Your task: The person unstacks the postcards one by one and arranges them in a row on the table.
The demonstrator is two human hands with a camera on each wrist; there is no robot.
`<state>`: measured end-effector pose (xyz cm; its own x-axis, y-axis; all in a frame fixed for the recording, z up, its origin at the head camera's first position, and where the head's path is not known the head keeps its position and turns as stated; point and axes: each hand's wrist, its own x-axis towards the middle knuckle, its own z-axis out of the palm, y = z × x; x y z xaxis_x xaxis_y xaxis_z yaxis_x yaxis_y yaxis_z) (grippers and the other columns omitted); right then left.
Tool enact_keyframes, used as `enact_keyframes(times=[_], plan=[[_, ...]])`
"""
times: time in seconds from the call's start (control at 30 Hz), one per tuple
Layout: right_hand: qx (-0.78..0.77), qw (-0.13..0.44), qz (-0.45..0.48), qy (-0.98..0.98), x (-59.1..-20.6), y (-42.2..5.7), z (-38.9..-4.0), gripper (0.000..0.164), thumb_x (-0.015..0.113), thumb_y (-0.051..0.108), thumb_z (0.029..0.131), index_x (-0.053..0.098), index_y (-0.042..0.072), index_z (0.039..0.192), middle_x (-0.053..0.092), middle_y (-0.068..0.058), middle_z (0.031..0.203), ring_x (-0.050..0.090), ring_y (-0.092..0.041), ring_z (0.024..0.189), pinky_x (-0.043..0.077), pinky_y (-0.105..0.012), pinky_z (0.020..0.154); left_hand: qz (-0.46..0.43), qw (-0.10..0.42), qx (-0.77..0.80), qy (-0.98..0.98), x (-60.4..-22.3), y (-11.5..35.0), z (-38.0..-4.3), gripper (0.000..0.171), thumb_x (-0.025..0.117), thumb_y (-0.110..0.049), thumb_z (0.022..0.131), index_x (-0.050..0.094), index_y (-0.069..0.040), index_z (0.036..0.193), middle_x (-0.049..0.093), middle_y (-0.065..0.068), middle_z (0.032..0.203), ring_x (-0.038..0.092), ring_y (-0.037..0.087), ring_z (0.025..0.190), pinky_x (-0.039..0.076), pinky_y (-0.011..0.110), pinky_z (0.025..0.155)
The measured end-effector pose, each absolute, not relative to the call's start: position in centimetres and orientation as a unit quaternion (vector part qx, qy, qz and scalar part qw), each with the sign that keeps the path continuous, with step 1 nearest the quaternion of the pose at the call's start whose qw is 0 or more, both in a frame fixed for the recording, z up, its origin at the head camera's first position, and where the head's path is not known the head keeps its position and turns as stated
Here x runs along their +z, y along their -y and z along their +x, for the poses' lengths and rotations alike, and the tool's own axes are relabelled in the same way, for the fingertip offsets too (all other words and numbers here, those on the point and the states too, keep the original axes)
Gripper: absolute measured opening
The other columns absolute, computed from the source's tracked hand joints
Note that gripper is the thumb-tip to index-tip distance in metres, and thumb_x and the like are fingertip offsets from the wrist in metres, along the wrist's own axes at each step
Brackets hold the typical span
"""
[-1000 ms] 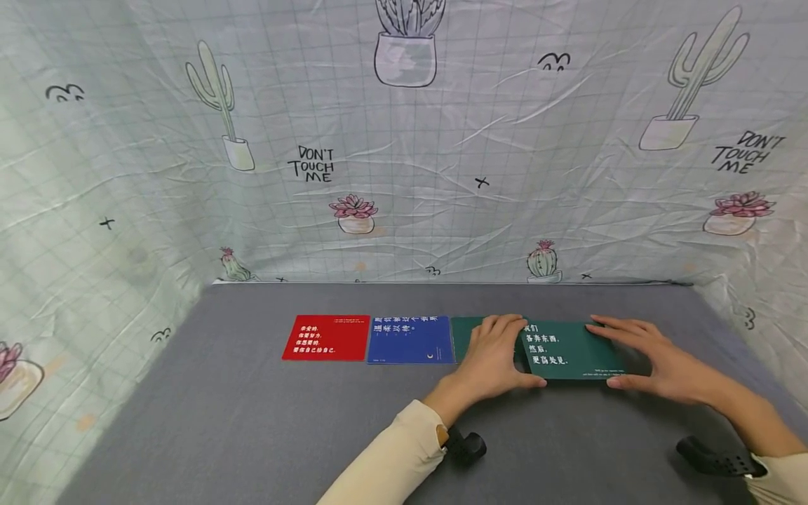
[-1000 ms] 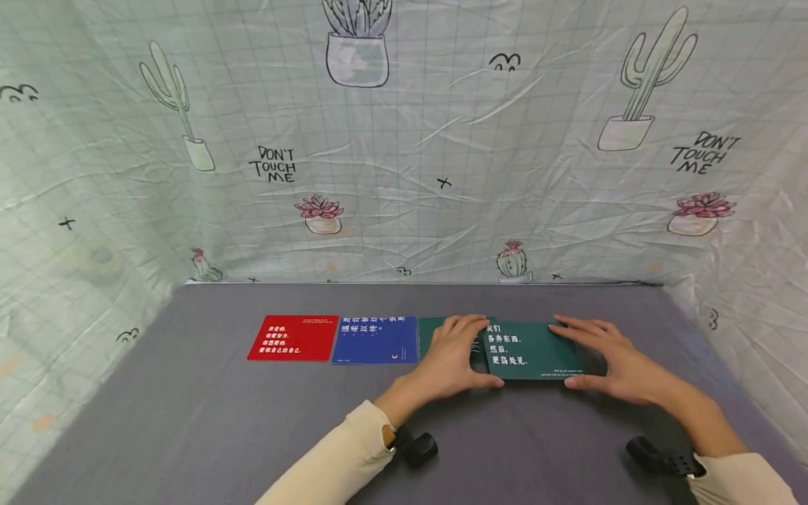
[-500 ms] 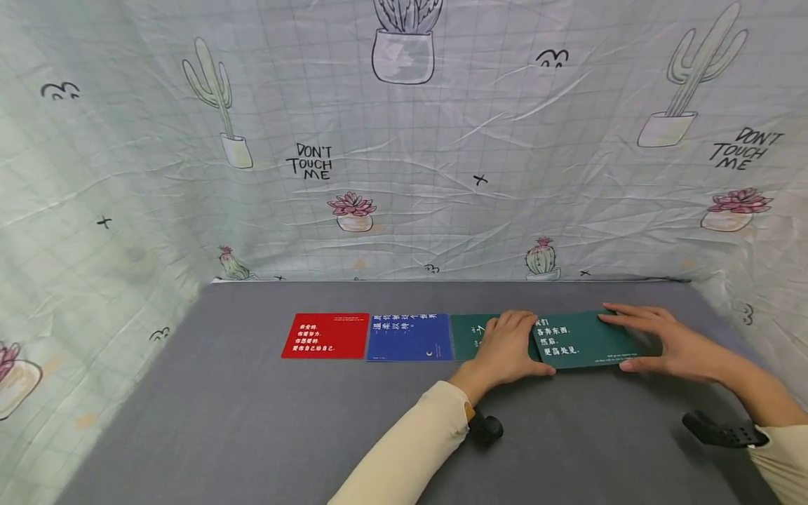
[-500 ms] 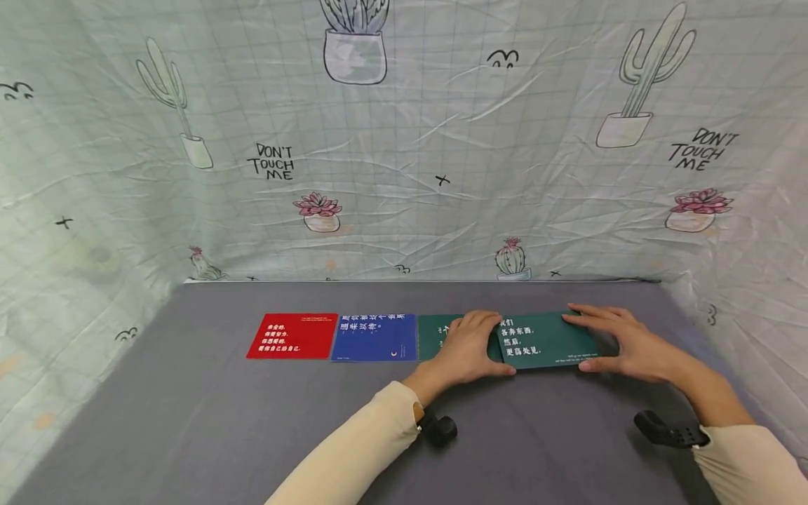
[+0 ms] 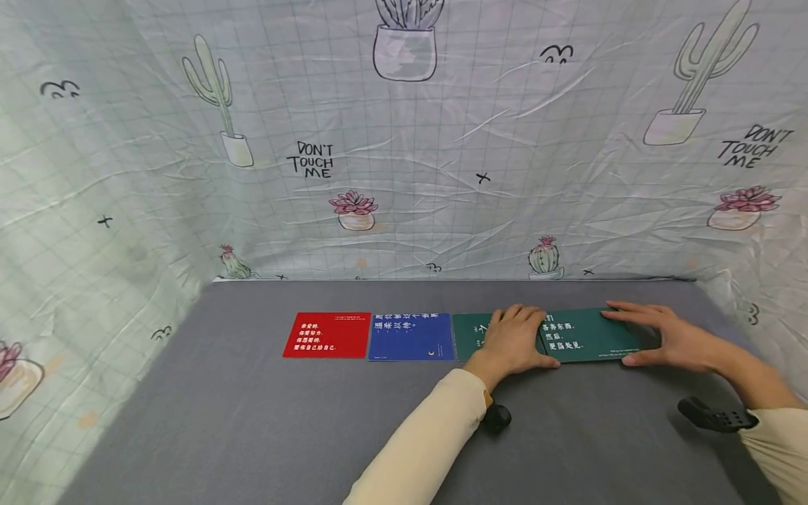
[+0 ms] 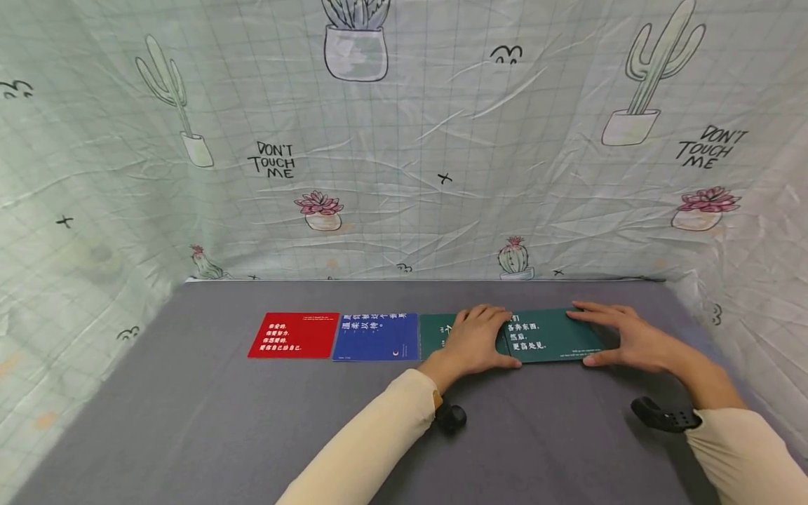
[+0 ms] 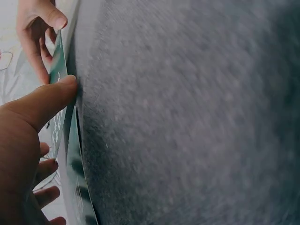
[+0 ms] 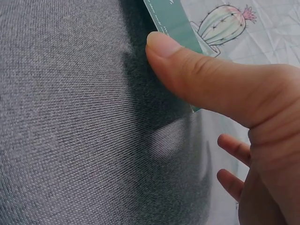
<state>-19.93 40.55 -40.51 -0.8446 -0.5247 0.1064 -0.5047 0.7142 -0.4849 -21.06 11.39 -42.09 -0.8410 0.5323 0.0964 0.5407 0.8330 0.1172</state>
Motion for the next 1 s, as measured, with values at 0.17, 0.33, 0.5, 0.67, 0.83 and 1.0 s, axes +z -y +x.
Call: enact_keyframes(times=[0.17, 0.33, 0.5, 0.67, 0.83, 1.0], plan=[[-0.262, 0.022, -0.278, -0.924, -40.79, -40.66, -20.11, 0.073, 0.082, 0.025, 0.074, 0.051, 0.011, 0.138, 0.02, 0.037, 0.14, 0.023, -0.055, 0.126, 0.02, -0.069, 0.087, -0.288, 0.031, -0.035, 0.957, -42.31, -11.55, -21.36, 0.081, 0.059, -0.074, 0.075, 0.039, -0.037, 0.144, 0.036, -0.017, 0.147, 0.03, 0.008, 0.134, 0.028, 0.033, 0.104], [-0.267, 0.024, -0.285, -0.92, -40.95, -40.73, -20.2, 0.072, 0.082, 0.024, 0.074, 0.051, 0.01, 0.138, 0.023, 0.032, 0.143, 0.025, -0.054, 0.126, 0.02, -0.068, 0.086, -0.293, 0.019, -0.026, 0.956, -42.18, -11.56, -21.36, 0.075, 0.057, -0.074, 0.077, 0.04, -0.041, 0.143, 0.035, -0.016, 0.148, 0.029, 0.01, 0.135, 0.028, 0.035, 0.105], [-0.257, 0.026, -0.278, -0.925, -41.01, -40.67, -20.17, 0.072, 0.082, 0.028, 0.074, 0.052, 0.009, 0.137, 0.029, 0.022, 0.145, 0.025, -0.051, 0.124, 0.021, -0.066, 0.085, -0.294, -0.003, -0.02, 0.956, -42.03, -11.51, -21.44, 0.071, 0.054, -0.074, 0.079, 0.04, -0.044, 0.142, 0.032, -0.016, 0.15, 0.027, 0.011, 0.137, 0.026, 0.037, 0.107], [-0.249, 0.035, -0.26, -0.932, -41.01, -40.56, -20.15, 0.073, 0.082, 0.033, 0.073, 0.053, 0.009, 0.136, 0.033, 0.008, 0.148, 0.023, -0.051, 0.124, 0.023, -0.066, 0.085, -0.293, -0.011, -0.017, 0.956, -41.83, -11.44, -21.49, 0.072, 0.053, -0.074, 0.079, 0.039, -0.044, 0.143, 0.031, -0.016, 0.15, 0.026, 0.011, 0.138, 0.024, 0.039, 0.109], [-0.25, 0.044, -0.251, -0.934, -41.1, -40.51, -20.12, 0.073, 0.082, 0.035, 0.073, 0.053, 0.009, 0.136, 0.034, 0.002, 0.148, 0.02, -0.052, 0.125, 0.022, -0.068, 0.084, -0.292, -0.017, -0.011, 0.956, -41.74, -11.39, -21.46, 0.073, 0.053, -0.074, 0.079, 0.038, -0.043, 0.144, 0.03, -0.016, 0.151, 0.026, 0.012, 0.138, 0.024, 0.04, 0.11], [-0.246, 0.043, -0.253, -0.935, -41.35, -40.53, -20.11, 0.074, 0.082, 0.036, 0.073, 0.053, 0.01, 0.136, 0.033, 0.004, 0.149, 0.02, -0.051, 0.125, 0.022, -0.068, 0.084, -0.289, -0.02, 0.003, 0.957, -41.89, -11.42, -21.41, 0.073, 0.051, -0.075, 0.08, 0.036, -0.043, 0.144, 0.029, -0.017, 0.151, 0.025, 0.011, 0.138, 0.023, 0.04, 0.11]])
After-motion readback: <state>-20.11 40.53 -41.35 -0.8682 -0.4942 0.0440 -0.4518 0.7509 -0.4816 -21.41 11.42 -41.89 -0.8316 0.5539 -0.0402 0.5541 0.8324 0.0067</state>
